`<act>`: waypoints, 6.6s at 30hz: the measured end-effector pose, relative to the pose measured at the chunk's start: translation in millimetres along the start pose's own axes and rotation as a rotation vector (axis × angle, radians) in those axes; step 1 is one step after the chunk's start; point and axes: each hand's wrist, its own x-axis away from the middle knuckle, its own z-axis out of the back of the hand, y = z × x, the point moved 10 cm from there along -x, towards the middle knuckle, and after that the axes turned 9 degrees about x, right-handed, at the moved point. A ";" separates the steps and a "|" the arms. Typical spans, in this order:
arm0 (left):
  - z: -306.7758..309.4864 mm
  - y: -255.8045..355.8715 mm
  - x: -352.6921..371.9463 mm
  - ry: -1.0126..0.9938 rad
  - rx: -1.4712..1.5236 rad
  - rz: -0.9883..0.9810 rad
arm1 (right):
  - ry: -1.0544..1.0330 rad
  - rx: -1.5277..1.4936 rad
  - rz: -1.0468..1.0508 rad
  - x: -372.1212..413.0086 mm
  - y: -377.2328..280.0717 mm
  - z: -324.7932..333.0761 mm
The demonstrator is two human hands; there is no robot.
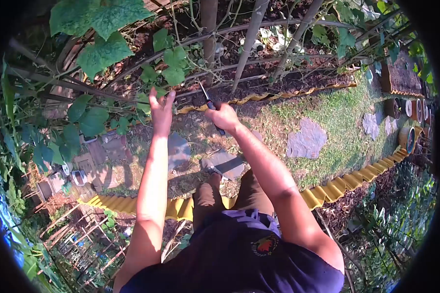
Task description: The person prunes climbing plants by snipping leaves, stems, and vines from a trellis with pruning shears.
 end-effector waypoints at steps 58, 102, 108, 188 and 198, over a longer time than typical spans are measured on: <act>-63.0 29.5 -34.6 -0.182 -0.709 -0.470 | -0.027 0.058 0.001 -63.0 -26.8 -5.8; -43.8 18.7 13.8 -0.189 -0.589 -0.386 | -0.128 0.046 0.017 -78.6 -23.3 -36.6; -41.5 17.7 15.4 -0.186 -0.576 -0.366 | -0.080 0.064 0.005 -74.1 -27.3 -27.9; -4.9 -158.7 494.9 -0.544 0.419 0.789 | -0.810 0.573 -0.106 145.5 254.6 54.6; -32.6 -143.7 480.0 -0.426 0.289 0.725 | -0.723 0.367 -0.203 145.7 250.8 85.5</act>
